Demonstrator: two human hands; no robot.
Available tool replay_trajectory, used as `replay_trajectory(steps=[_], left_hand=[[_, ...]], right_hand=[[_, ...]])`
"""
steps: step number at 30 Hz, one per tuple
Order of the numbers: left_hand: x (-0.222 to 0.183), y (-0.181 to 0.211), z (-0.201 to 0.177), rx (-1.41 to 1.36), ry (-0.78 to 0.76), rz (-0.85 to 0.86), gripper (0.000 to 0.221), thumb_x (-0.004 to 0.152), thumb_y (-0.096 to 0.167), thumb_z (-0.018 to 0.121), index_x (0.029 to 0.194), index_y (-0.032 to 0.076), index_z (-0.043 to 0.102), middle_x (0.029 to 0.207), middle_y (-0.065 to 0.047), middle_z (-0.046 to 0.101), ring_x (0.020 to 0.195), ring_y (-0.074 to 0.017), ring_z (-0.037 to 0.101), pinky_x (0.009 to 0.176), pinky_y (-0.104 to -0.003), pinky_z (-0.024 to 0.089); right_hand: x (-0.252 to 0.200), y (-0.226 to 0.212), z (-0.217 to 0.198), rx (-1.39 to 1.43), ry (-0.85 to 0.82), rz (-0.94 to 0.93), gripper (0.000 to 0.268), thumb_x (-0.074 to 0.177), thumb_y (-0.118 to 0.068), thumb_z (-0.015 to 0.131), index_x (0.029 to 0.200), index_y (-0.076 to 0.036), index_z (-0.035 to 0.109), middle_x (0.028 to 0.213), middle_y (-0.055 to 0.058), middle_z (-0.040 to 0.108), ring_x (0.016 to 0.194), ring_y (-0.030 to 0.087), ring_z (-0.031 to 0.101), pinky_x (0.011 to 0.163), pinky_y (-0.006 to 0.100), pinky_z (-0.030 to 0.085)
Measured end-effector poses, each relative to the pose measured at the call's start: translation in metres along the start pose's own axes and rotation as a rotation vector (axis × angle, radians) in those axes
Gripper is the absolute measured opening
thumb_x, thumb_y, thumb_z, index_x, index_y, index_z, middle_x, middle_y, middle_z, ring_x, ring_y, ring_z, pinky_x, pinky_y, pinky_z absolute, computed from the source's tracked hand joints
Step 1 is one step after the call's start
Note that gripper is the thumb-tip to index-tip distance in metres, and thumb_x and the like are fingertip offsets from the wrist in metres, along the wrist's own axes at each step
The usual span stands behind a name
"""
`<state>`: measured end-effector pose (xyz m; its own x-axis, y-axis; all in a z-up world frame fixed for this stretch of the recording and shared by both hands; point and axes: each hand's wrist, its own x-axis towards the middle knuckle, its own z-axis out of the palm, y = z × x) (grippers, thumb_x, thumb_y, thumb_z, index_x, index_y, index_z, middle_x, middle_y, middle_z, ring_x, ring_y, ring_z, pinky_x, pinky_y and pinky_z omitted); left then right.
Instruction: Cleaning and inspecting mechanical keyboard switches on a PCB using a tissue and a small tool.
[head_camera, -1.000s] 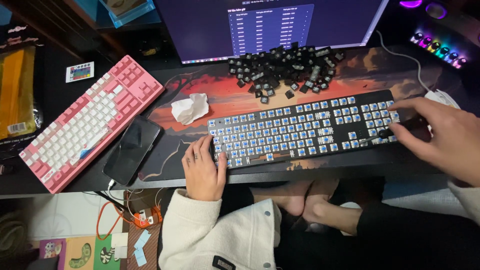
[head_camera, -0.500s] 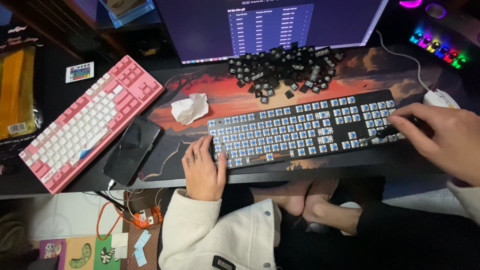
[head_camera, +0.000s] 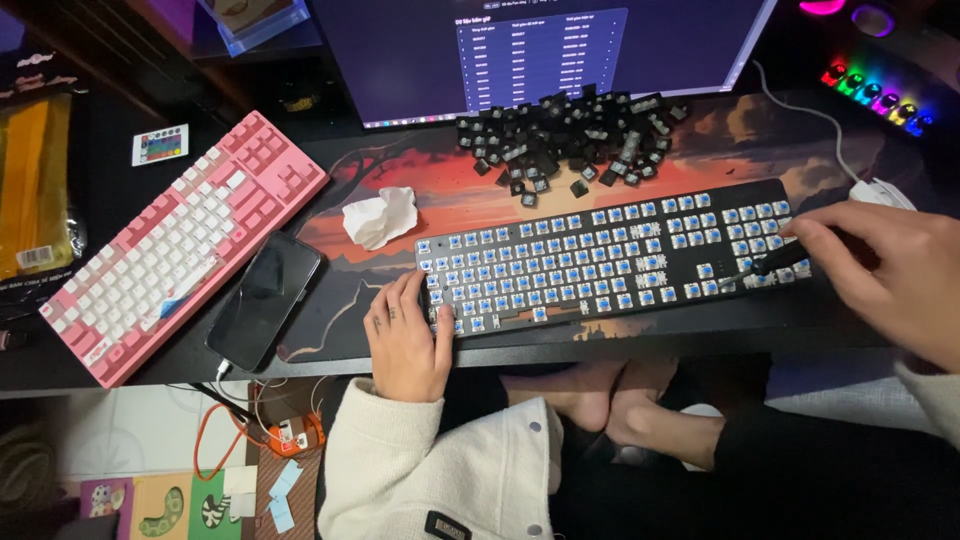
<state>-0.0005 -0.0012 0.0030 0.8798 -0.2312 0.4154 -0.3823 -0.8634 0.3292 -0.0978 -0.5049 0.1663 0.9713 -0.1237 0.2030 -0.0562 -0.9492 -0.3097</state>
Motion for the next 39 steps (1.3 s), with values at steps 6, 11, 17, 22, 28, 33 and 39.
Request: replay_trajectory(steps=[6,11,17,22,28,33,39], left_hand=[[0.000,0.000,0.000,-0.002,-0.018,-0.018,0.059,0.122,0.044,0.054,0.169,0.008,0.061,0.166,-0.011,0.068,0.152,-0.0380,0.060,0.122,-0.055,0.046],[0.000,0.000,0.000,0.004,0.006,0.005,0.057,0.121,0.041,0.058,0.167,0.008,0.062,0.165,-0.011,0.069,0.150,-0.0387,0.062,0.120,-0.055,0.048],[-0.001,-0.002,0.002,-0.008,-0.016,-0.015,0.061,0.122,0.046,0.053,0.169,0.008,0.061,0.165,-0.012,0.068,0.152,-0.0391,0.060,0.123,-0.056,0.046],[-0.002,-0.002,0.002,-0.012,-0.015,-0.008,0.060,0.124,0.047,0.051,0.168,0.008,0.061,0.165,-0.011,0.069,0.152,-0.0385,0.060,0.122,-0.056,0.047],[0.000,-0.001,-0.001,-0.010,-0.010,-0.004,0.059,0.121,0.043,0.057,0.167,0.008,0.061,0.166,-0.012,0.069,0.151,-0.0393,0.060,0.121,-0.056,0.046],[-0.001,-0.004,-0.002,-0.032,-0.039,-0.002,0.060,0.125,0.047,0.049,0.170,0.008,0.061,0.166,-0.013,0.068,0.155,-0.0400,0.060,0.123,-0.057,0.045],[0.003,-0.002,-0.009,-0.095,-0.055,0.012,0.061,0.116,0.040,0.064,0.167,0.005,0.063,0.164,-0.018,0.071,0.151,-0.0464,0.062,0.123,-0.059,0.045]], right_hand=[[0.000,-0.014,-0.008,0.097,0.006,0.055,0.025,0.128,-0.010,0.078,0.151,-0.015,0.087,0.078,0.005,0.063,0.071,0.019,0.055,0.081,0.037,0.046],[-0.002,-0.003,-0.003,0.140,0.026,0.032,0.027,0.122,-0.006,0.084,0.149,-0.004,0.080,0.101,0.007,0.077,0.075,0.019,0.060,0.078,0.034,0.049],[0.004,-0.009,-0.006,0.205,0.034,-0.070,0.021,0.121,0.007,0.074,0.139,0.001,0.084,0.126,0.016,0.079,0.098,0.024,0.073,0.084,0.035,0.055],[0.004,-0.017,-0.011,0.233,0.061,-0.093,0.020,0.126,0.010,0.073,0.138,0.002,0.086,0.133,0.017,0.082,0.099,0.025,0.073,0.089,0.035,0.057],[0.009,-0.023,-0.014,0.283,0.050,-0.127,0.015,0.128,0.007,0.078,0.140,0.004,0.085,0.134,0.018,0.086,0.109,0.026,0.077,0.109,0.037,0.059],[0.009,-0.053,-0.031,0.324,-0.030,0.069,0.030,0.121,0.005,0.069,0.146,-0.002,0.085,0.140,0.011,0.088,0.127,0.024,0.082,0.125,0.037,0.059],[0.004,-0.045,-0.032,0.269,-0.006,-0.084,0.030,0.118,0.003,0.075,0.143,-0.005,0.088,0.141,0.010,0.089,0.124,0.022,0.081,0.114,0.037,0.055]])
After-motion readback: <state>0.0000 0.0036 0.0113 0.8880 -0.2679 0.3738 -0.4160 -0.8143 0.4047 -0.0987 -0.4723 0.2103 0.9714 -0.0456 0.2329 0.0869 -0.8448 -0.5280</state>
